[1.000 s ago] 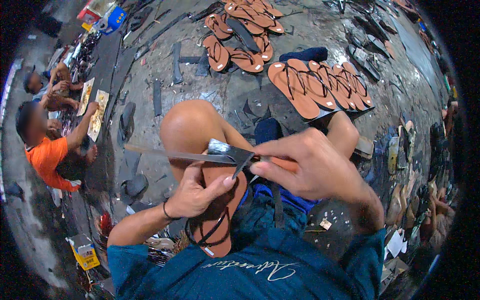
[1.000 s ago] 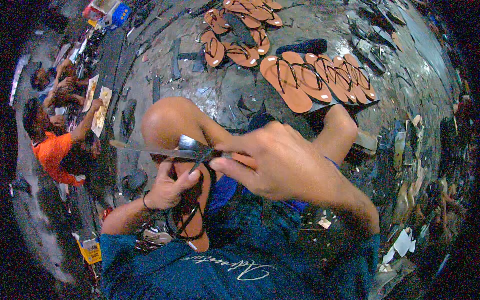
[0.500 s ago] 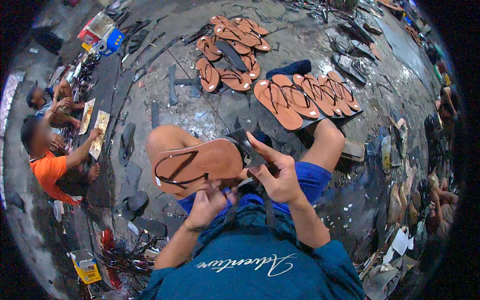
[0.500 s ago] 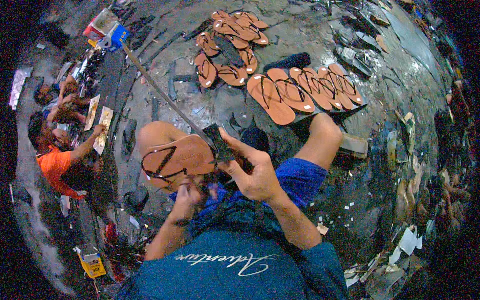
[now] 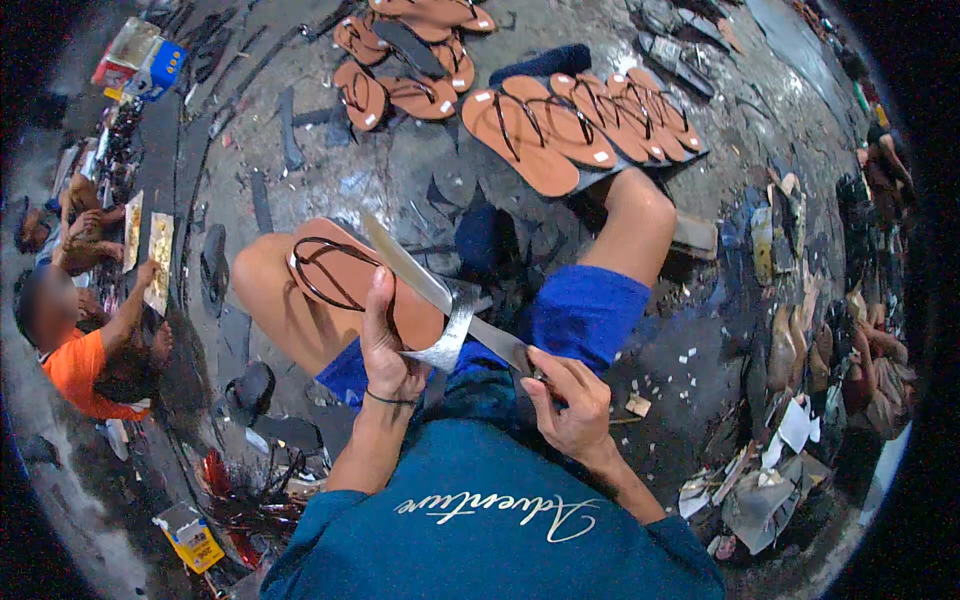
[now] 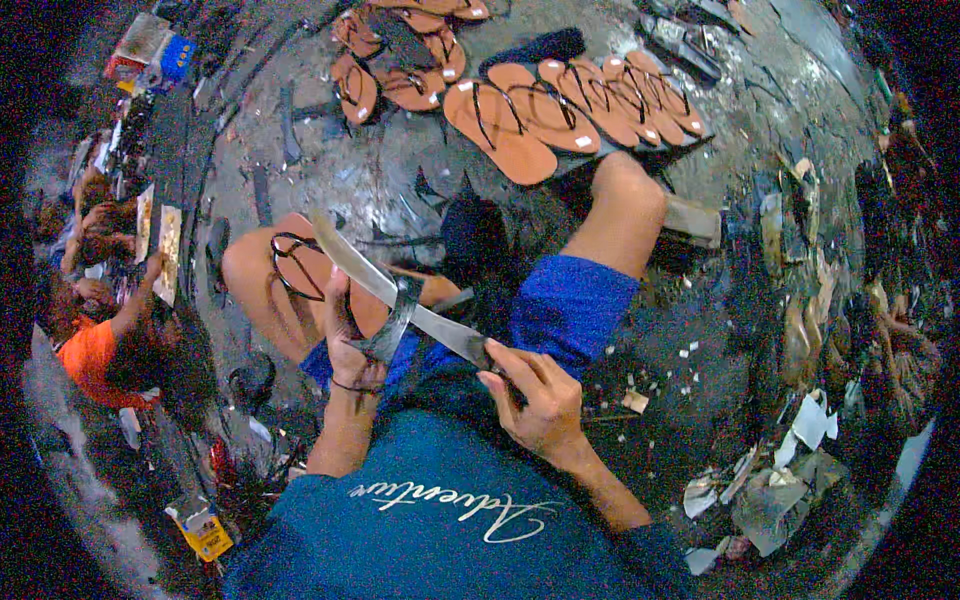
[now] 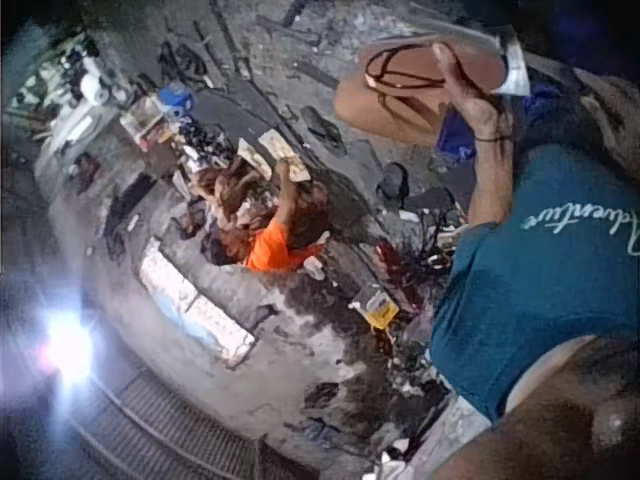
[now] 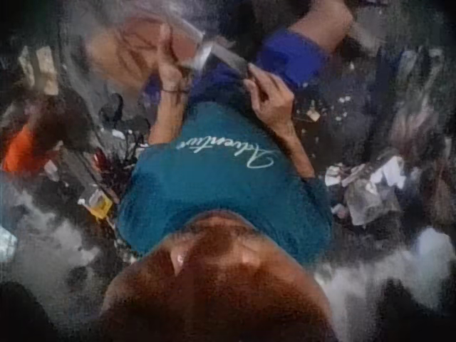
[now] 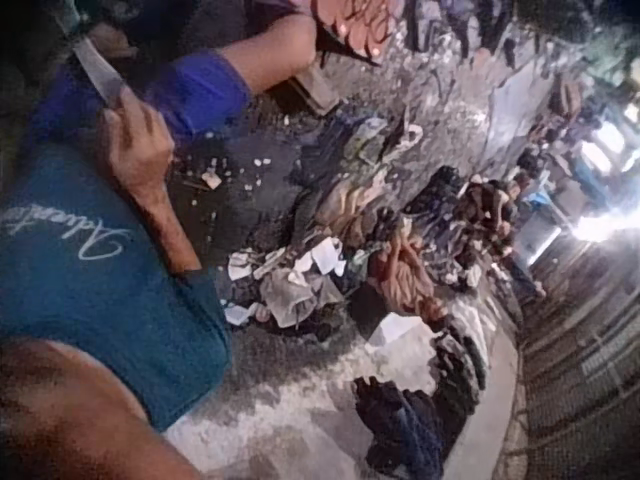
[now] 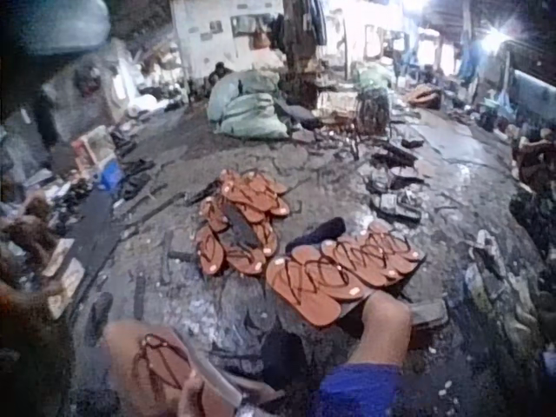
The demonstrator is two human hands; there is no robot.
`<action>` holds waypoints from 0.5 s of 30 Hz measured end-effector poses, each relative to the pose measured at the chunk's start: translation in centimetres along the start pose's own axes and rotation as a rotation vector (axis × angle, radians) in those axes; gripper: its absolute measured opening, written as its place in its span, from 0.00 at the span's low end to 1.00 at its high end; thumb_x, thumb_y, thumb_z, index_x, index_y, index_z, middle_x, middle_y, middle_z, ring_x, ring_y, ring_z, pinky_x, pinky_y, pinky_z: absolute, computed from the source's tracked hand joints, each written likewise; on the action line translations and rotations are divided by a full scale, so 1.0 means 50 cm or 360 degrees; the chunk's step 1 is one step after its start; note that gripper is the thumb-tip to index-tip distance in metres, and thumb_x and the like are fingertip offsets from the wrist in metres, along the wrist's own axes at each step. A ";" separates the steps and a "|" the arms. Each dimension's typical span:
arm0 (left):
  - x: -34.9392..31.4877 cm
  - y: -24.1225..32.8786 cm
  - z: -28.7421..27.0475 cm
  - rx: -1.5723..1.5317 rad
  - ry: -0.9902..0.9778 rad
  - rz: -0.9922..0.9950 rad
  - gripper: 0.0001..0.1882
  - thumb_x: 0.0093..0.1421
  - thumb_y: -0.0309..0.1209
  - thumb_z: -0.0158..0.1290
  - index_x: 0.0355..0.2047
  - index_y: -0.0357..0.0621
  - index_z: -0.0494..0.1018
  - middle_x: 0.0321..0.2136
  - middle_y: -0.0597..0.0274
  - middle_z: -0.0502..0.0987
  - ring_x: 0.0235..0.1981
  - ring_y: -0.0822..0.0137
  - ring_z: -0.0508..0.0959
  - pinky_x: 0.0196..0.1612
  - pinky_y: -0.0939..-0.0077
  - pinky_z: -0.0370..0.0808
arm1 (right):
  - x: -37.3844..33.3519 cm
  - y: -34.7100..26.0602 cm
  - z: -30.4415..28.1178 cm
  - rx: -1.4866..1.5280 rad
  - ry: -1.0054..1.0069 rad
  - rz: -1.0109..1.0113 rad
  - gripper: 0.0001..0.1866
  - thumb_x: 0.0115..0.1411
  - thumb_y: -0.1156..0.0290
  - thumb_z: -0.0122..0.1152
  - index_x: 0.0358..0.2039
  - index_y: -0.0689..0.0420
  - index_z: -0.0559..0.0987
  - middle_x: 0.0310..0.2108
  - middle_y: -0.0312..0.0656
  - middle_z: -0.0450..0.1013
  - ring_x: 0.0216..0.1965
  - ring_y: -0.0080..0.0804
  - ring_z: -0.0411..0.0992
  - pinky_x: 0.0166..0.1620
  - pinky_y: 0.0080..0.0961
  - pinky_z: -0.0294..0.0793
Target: The person sits on the floor and uses a knife to trim and shape the soles of multiple flip-flops. They handle each sandal one at a time, cutting along the edges and occasionally adjusting the straps before placing the finished items in a pile.
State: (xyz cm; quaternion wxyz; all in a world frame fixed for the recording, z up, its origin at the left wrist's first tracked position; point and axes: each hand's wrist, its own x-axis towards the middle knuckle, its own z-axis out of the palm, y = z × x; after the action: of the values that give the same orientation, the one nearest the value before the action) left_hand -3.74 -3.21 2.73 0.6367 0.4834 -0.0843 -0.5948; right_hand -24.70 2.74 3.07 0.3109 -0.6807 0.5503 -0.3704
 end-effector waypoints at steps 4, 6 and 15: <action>-0.007 -0.034 -0.114 0.0106 -0.0139 -0.0112 0.22 0.64 0.42 0.48 0.50 0.37 0.70 0.44 0.56 0.77 0.44 0.59 0.78 0.52 0.64 0.74 | 0.029 -0.038 -0.003 0.0187 -0.0361 0.0226 0.16 0.56 0.67 0.65 0.45 0.56 0.80 0.29 0.45 0.77 0.26 0.37 0.77 0.29 0.29 0.76; -0.006 -0.036 -0.138 -0.0020 -0.0148 -0.0252 0.21 0.65 0.42 0.48 0.48 0.37 0.71 0.42 0.55 0.78 0.43 0.60 0.78 0.50 0.65 0.75 | 0.040 -0.040 0.018 0.0213 -0.0394 0.0215 0.15 0.57 0.66 0.64 0.45 0.56 0.79 0.26 0.47 0.76 0.25 0.40 0.76 0.28 0.31 0.75; 0.067 0.037 0.027 0.0583 0.0049 0.0109 0.29 0.61 0.40 0.56 0.57 0.38 0.63 0.48 0.61 0.73 0.48 0.67 0.74 0.51 0.71 0.73 | 0.138 0.027 0.086 0.0901 -0.0068 0.0608 0.16 0.66 0.65 0.54 0.50 0.61 0.75 0.33 0.41 0.78 0.28 0.21 0.72 0.33 0.20 0.73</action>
State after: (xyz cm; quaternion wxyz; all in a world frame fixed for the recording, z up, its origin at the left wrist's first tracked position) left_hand -2.47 -7.05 3.19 0.5593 0.5971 -0.1978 -0.5400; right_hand -20.93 -4.21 0.76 0.5628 -0.4596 0.5365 -0.4292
